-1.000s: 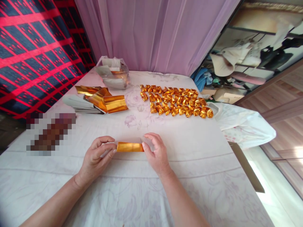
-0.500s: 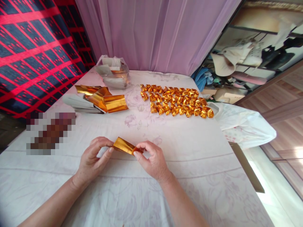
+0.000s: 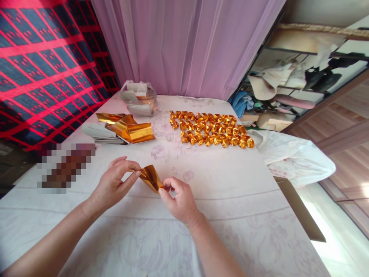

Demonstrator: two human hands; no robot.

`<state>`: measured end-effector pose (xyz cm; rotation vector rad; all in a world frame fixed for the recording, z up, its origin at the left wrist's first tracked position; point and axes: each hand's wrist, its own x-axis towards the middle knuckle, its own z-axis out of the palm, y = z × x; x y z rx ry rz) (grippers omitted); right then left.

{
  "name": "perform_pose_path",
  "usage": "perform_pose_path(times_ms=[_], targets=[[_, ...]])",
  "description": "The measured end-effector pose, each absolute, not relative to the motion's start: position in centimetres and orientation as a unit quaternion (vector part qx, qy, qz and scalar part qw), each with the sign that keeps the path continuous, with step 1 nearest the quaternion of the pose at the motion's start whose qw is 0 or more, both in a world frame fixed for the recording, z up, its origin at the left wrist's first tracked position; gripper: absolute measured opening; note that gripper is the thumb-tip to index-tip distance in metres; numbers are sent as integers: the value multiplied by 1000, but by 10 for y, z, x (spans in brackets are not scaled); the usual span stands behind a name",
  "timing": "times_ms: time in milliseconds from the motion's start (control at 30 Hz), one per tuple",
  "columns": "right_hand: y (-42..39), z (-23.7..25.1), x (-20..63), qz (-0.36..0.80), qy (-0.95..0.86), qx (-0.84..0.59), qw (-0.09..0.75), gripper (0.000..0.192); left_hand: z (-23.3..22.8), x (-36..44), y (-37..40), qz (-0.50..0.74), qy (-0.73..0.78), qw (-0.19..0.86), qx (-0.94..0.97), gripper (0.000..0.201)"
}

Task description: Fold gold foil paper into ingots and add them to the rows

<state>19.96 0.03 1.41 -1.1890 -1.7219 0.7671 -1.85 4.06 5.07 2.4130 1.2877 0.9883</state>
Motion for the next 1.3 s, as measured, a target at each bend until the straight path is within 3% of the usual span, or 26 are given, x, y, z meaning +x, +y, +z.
perform_pose_path(times_ms=[67,233,433,700,900,1133,1300], targets=[[0,14,200,311,-687,-475,454,3,62,-17,53,269,430,116,854,13],[3,6,204,317,-673,-473,473,31,79,-1,89,125,402,118,899,16],[13,-14,216,273,-694,-510,429,34,56,28,120,15,331,157,930,16],[24,-20,231,115,-784,-512,333,28,40,46,130,4,290,172,941,11],[22,-12,232,58,-815,-491,302,17,36,51,126,34,272,166,947,9],[22,-10,230,81,-834,-462,291,18,23,38,103,132,345,36,928,11],[22,-9,230,96,-835,-466,277,23,23,29,54,116,377,-15,919,13]])
